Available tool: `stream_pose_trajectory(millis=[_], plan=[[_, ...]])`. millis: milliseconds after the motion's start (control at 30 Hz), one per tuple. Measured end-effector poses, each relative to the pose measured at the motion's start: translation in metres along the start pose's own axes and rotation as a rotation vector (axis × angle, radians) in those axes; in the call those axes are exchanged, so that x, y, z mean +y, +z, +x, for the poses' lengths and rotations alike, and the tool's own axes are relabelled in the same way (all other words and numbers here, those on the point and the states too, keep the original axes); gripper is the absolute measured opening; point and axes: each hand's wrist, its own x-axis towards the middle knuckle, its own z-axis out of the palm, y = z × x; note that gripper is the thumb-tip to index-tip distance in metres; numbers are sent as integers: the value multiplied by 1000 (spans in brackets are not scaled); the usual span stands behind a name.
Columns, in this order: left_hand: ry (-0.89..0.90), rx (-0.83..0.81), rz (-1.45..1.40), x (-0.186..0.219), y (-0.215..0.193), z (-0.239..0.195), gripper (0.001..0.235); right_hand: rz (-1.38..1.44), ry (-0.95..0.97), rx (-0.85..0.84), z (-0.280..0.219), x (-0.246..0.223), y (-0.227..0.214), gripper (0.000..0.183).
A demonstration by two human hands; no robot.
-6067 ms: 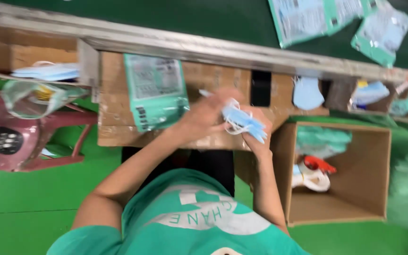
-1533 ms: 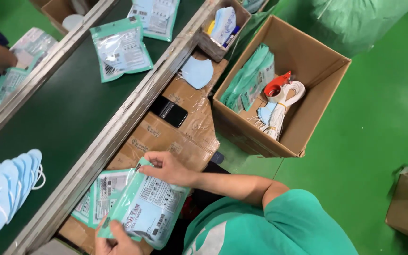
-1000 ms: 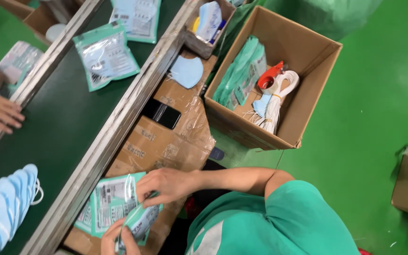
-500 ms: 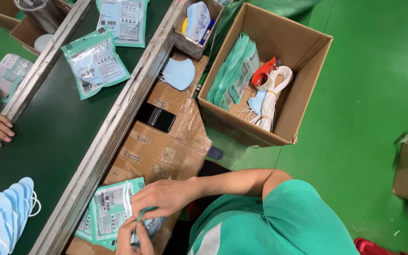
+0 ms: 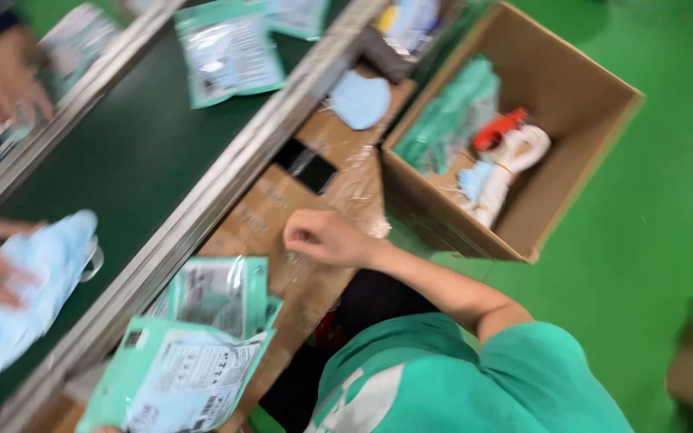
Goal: The recorder is picking up face masks from a conveyor belt and placing them into individual plastic packaging sleeves.
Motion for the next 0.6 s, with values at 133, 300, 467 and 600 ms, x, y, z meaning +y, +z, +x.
stream_pose_trajectory(millis=[133,300,467,600], plan=[[-5,248,35,71,136,-90,23,366,-19,-214,11,-44,21,47],[378,-77,297,102,216,-129,24,228,56,-496,26,16,74,39],[391,-117,269,101,190,-121,34,847,279,14,91,9,60,40],[216,-229,393,77,167,-122,29,1122,333,3,93,67,88,37]])
